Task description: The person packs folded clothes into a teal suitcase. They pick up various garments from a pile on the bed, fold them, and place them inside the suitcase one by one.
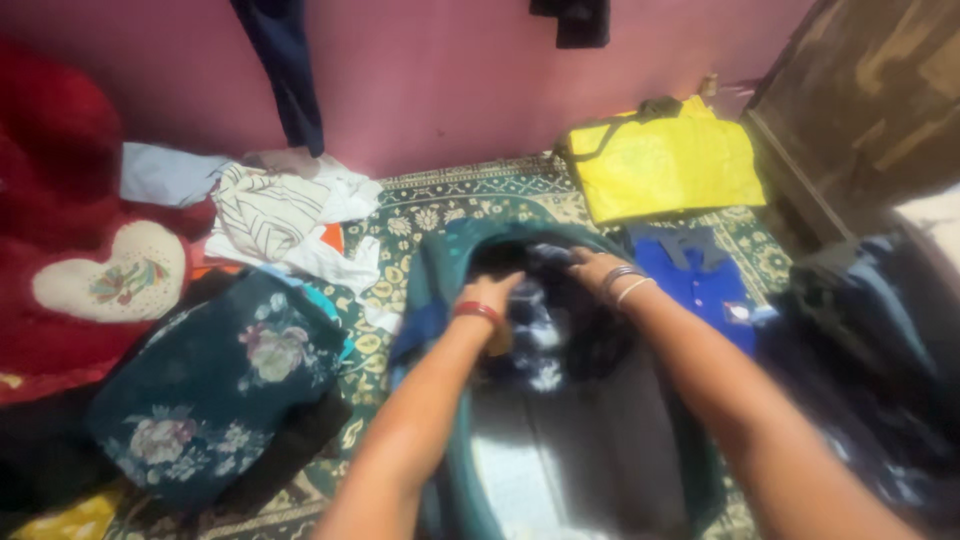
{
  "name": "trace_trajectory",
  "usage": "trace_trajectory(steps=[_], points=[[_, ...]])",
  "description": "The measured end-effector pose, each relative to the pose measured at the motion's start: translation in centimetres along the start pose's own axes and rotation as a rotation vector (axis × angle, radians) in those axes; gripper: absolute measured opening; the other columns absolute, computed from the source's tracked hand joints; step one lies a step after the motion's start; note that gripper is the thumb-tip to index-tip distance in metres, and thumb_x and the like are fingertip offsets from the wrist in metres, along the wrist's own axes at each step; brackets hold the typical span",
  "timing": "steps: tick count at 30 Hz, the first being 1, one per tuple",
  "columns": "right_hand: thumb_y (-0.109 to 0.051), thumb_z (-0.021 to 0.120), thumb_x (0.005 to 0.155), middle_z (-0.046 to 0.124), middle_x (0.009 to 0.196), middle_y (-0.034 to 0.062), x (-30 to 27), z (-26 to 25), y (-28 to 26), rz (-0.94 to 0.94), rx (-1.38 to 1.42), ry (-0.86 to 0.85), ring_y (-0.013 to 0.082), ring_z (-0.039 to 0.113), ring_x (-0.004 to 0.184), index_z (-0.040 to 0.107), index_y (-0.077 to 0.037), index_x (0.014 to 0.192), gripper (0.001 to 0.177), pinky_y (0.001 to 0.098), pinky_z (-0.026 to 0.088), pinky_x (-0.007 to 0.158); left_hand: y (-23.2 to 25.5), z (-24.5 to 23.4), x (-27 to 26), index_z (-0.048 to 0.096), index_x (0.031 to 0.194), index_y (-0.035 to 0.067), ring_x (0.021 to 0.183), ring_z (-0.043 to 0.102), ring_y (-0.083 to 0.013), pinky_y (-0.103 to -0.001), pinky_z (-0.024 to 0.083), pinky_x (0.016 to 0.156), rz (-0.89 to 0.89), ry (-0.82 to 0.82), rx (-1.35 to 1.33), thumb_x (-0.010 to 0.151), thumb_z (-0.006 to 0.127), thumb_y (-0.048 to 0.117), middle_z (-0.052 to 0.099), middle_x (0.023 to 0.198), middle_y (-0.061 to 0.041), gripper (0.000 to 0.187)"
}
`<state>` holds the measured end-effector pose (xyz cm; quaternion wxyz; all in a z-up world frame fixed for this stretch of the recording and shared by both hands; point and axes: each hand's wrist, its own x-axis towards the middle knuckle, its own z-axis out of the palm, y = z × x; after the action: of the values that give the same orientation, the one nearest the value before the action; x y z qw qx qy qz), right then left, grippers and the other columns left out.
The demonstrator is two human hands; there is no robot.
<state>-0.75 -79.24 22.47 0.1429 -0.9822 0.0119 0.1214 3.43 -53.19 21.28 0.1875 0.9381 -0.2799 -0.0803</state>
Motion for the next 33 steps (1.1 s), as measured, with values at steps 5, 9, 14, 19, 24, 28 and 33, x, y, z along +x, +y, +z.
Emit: trace_trajectory(steps=[5, 9, 14, 19, 24, 28, 33], points=[[-0.02, 0.09, 0.062, 0.037, 0.157, 0.0143, 1.3, -4.4, -0.6, -0.135, -0.4, -0.181, 0.0363, 0.053, 0.134, 0.047, -0.03, 0.151, 0.099, 0.0402, 0.044, 0.113, -3.5, -2.4, 3.0, 0.034, 0.155, 0.035, 0.124, 0.058, -0.0433, -0.049, 0.051, 0.103, -0.172, -0.066, 0.138, 0.073, 0.081, 0.005, 0.052, 0.138, -0.023, 0.1], [-0.022, 0.102, 0.046, 0.028, 0.165, 0.0123, 3.1, -5.4, -0.4, -0.212, -0.483, -0.201, 0.0354, 0.052, 0.136, 0.042, -0.032, 0.154, 0.124, 0.04, 0.044, 0.113, -4.6, -3.7, 5.6, 0.039, 0.157, 0.017, 0.121, 0.065, -0.0434, -0.05, 0.056, 0.099, -0.201, -0.035, 0.267, 0.066, 0.088, 0.006, 0.062, 0.133, -0.025, 0.104], [-0.037, 0.097, 0.063, 0.024, 0.164, 0.0157, 4.6, -1.0, 0.9, -0.317, -0.483, -0.272, 0.0369, 0.043, 0.143, 0.034, -0.027, 0.156, 0.112, 0.0395, 0.037, 0.118, -7.7, -1.7, 6.4, 0.032, 0.155, 0.022, 0.135, 0.052, -0.0369, -0.043, 0.045, 0.112, -0.335, -0.148, 0.096, 0.052, 0.098, 0.003, 0.052, 0.146, -0.02, 0.124], [-0.032, 0.054, 0.108, 0.039, 0.159, 0.0191, 7.3, 5.5, 4.0, -0.334, 0.278, -0.245, 0.0361, 0.046, 0.141, 0.033, -0.016, 0.159, 0.058, 0.0418, 0.036, 0.117, -9.4, 0.2, 6.9, 0.027, 0.156, 0.025, 0.143, 0.039, -0.0363, -0.044, 0.033, 0.115, -0.159, -0.18, 0.267, 0.056, 0.095, 0.006, 0.04, 0.154, -0.018, 0.122], [-0.025, 0.056, 0.092, 0.041, 0.165, 0.0194, 11.6, 8.1, 4.6, -0.96, -0.364, 0.239, 0.0374, 0.053, 0.131, 0.05, -0.015, 0.14, 0.049, 0.0424, 0.041, 0.116, -10.0, 1.6, 7.6, 0.029, 0.156, 0.022, 0.145, 0.033, -0.0346, -0.048, 0.029, 0.116, -0.173, -0.218, 0.272, 0.063, 0.087, 0.009, 0.036, 0.157, -0.017, 0.111], [-0.015, 0.053, 0.089, 0.047, 0.157, 0.0054, 15.0, 10.9, 2.4, -0.579, -0.3, 0.585, 0.0287, 0.049, 0.138, 0.049, -0.021, 0.148, 0.059, 0.0483, 0.039, 0.117, -10.6, 3.4, 8.4, 0.031, 0.156, 0.02, 0.147, 0.028, -0.0333, -0.05, 0.026, 0.117, -0.246, -0.203, 0.233, 0.068, 0.081, 0.011, 0.033, 0.159, -0.016, 0.102], [-0.015, 0.051, 0.09, 0.043, 0.159, 0.0065, 18.9, 14.0, 1.8, -0.331, -0.37, 0.789, 0.0293, 0.039, 0.143, 0.039, -0.018, 0.155, 0.066, 0.0528, 0.03, 0.12, -7.0, 3.5, 7.4, 0.032, 0.155, 0.017, 0.15, 0.022, -0.0316, -0.054, 0.021, 0.118, -0.176, -0.153, 0.26, 0.075, 0.074, 0.014, 0.028, 0.161, -0.015, 0.091]])
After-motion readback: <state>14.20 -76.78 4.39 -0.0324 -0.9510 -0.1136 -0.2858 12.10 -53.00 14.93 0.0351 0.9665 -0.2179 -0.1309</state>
